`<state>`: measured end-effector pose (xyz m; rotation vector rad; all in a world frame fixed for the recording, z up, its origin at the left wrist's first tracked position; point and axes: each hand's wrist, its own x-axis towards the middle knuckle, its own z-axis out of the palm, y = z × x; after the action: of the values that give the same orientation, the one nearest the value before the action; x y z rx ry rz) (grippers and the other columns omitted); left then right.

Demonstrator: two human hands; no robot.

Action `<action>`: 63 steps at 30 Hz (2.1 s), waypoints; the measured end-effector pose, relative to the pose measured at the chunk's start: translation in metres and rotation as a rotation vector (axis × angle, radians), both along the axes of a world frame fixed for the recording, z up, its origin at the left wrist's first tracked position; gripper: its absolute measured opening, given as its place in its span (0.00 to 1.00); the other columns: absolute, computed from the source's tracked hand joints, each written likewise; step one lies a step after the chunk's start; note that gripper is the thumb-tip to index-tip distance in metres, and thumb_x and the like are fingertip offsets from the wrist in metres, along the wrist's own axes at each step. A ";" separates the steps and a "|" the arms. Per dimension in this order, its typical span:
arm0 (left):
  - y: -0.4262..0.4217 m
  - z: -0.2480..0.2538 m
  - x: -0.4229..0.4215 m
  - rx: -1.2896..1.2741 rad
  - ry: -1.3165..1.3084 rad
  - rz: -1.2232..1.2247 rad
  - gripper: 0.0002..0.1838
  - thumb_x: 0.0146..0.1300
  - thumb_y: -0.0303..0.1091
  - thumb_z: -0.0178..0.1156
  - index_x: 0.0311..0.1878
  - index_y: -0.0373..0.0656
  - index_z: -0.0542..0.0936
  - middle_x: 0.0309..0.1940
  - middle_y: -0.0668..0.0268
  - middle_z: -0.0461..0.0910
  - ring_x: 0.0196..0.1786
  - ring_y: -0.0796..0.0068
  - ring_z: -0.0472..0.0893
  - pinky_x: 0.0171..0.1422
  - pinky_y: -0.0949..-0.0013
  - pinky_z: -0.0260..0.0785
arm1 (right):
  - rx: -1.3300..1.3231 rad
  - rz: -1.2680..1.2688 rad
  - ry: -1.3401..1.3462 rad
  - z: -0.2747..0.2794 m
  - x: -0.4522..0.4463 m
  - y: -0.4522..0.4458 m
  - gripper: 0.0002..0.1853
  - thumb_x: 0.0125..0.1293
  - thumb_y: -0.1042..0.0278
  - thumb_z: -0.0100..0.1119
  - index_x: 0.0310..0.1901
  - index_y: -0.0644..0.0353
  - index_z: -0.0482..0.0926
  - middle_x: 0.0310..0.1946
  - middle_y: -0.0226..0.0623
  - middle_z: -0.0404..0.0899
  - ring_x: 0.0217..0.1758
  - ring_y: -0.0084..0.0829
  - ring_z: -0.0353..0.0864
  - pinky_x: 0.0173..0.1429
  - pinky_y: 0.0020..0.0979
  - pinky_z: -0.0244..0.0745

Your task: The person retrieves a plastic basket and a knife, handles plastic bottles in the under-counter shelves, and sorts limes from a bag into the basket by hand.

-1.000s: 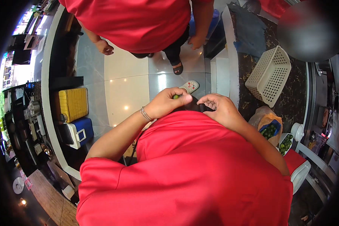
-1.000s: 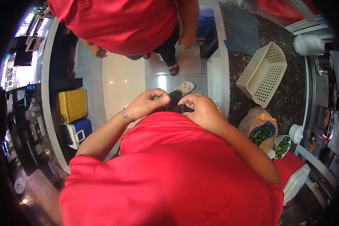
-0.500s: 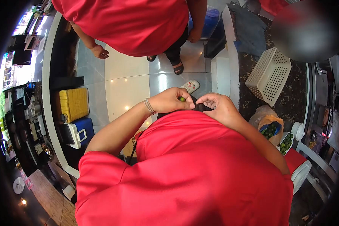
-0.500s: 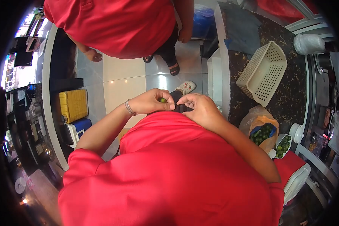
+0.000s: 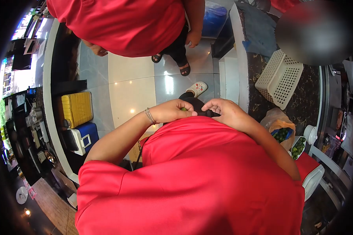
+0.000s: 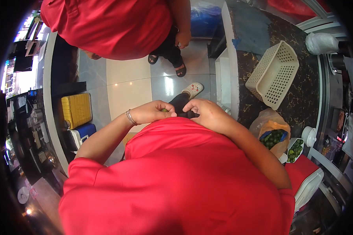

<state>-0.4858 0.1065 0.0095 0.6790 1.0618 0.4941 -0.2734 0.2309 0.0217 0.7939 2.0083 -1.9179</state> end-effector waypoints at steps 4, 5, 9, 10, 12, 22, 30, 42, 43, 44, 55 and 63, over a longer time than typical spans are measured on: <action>0.014 0.000 -0.004 0.155 0.010 -0.036 0.16 0.69 0.43 0.59 0.27 0.44 0.74 0.22 0.81 0.68 0.27 0.91 0.63 0.33 0.79 0.58 | 0.190 0.058 0.116 0.010 -0.002 0.001 0.18 0.52 0.71 0.68 0.45 0.63 0.78 0.35 0.42 0.79 0.40 0.37 0.79 0.47 0.35 0.74; 0.017 0.001 -0.006 0.168 -0.033 0.033 0.17 0.68 0.43 0.59 0.26 0.44 0.72 0.21 0.81 0.66 0.26 0.90 0.62 0.31 0.79 0.56 | 0.222 0.085 0.105 0.016 -0.005 0.002 0.17 0.53 0.71 0.67 0.45 0.63 0.78 0.36 0.44 0.79 0.41 0.40 0.79 0.47 0.36 0.74; 0.019 -0.002 -0.013 0.021 -0.117 0.096 0.18 0.69 0.45 0.59 0.25 0.47 0.72 0.20 0.81 0.62 0.23 0.89 0.58 0.27 0.80 0.51 | 0.363 0.165 0.080 0.023 -0.010 0.005 0.15 0.56 0.70 0.64 0.45 0.64 0.78 0.38 0.47 0.79 0.43 0.45 0.80 0.49 0.38 0.74; 0.019 -0.003 -0.015 0.021 -0.118 0.095 0.18 0.69 0.45 0.59 0.25 0.47 0.72 0.20 0.81 0.62 0.23 0.89 0.58 0.27 0.80 0.51 | 0.363 0.165 0.080 0.025 -0.010 0.004 0.15 0.56 0.70 0.64 0.45 0.64 0.78 0.38 0.47 0.79 0.43 0.45 0.80 0.49 0.38 0.74; 0.017 -0.006 -0.019 0.026 -0.114 0.050 0.19 0.69 0.47 0.58 0.25 0.47 0.71 0.19 0.82 0.62 0.23 0.89 0.58 0.27 0.80 0.52 | 0.397 0.136 0.071 0.030 -0.010 0.002 0.15 0.56 0.72 0.63 0.45 0.64 0.78 0.39 0.47 0.80 0.45 0.46 0.80 0.50 0.39 0.74; 0.009 -0.013 -0.020 0.082 -0.114 -0.014 0.18 0.69 0.49 0.57 0.27 0.47 0.75 0.19 0.82 0.61 0.23 0.89 0.59 0.29 0.79 0.52 | 0.347 0.110 0.026 0.023 -0.002 0.002 0.15 0.56 0.72 0.62 0.46 0.62 0.79 0.38 0.46 0.80 0.43 0.44 0.81 0.48 0.38 0.76; 0.003 -0.014 -0.032 -0.060 -0.129 0.068 0.15 0.69 0.47 0.57 0.33 0.45 0.78 0.19 0.79 0.64 0.23 0.88 0.62 0.29 0.80 0.54 | 0.258 0.120 0.026 0.013 0.003 0.016 0.14 0.59 0.74 0.60 0.47 0.63 0.80 0.39 0.41 0.78 0.37 0.34 0.79 0.46 0.30 0.75; 0.041 -0.001 -0.041 0.059 0.106 -0.169 0.22 0.70 0.55 0.52 0.50 0.48 0.83 0.22 0.81 0.66 0.27 0.88 0.64 0.32 0.80 0.59 | 0.278 0.239 0.027 0.012 -0.006 0.035 0.14 0.60 0.65 0.60 0.45 0.60 0.81 0.39 0.44 0.78 0.44 0.40 0.78 0.51 0.35 0.73; 0.042 0.005 -0.041 0.066 0.123 -0.160 0.22 0.70 0.55 0.52 0.50 0.48 0.83 0.22 0.81 0.66 0.27 0.88 0.64 0.32 0.80 0.59 | 0.277 0.247 0.011 0.012 -0.006 0.036 0.14 0.61 0.64 0.59 0.45 0.60 0.82 0.39 0.44 0.79 0.44 0.41 0.78 0.51 0.35 0.73; 0.042 0.011 -0.040 0.081 0.158 -0.246 0.22 0.70 0.54 0.52 0.52 0.48 0.82 0.24 0.80 0.68 0.28 0.88 0.64 0.32 0.80 0.59 | 0.285 0.258 0.027 0.012 -0.006 0.036 0.14 0.61 0.64 0.59 0.45 0.60 0.82 0.39 0.44 0.79 0.44 0.41 0.78 0.51 0.35 0.73; 0.045 0.000 -0.031 0.072 0.262 -0.307 0.23 0.69 0.58 0.52 0.45 0.45 0.76 0.27 0.77 0.68 0.30 0.85 0.66 0.34 0.76 0.61 | -0.004 0.066 -0.052 0.003 0.016 0.043 0.14 0.65 0.67 0.61 0.50 0.64 0.81 0.45 0.42 0.79 0.50 0.31 0.80 0.57 0.30 0.73; 0.085 -0.009 -0.006 0.323 0.226 -0.437 0.21 0.68 0.56 0.54 0.39 0.46 0.77 0.26 0.77 0.68 0.29 0.85 0.65 0.33 0.75 0.60 | 0.276 0.150 0.071 0.000 0.021 0.045 0.13 0.63 0.69 0.58 0.49 0.60 0.81 0.45 0.46 0.81 0.49 0.40 0.81 0.55 0.34 0.73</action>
<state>-0.4915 0.1916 0.0007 1.2429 1.0130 0.2107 -0.2525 0.2758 0.0220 0.6217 2.3377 -1.6310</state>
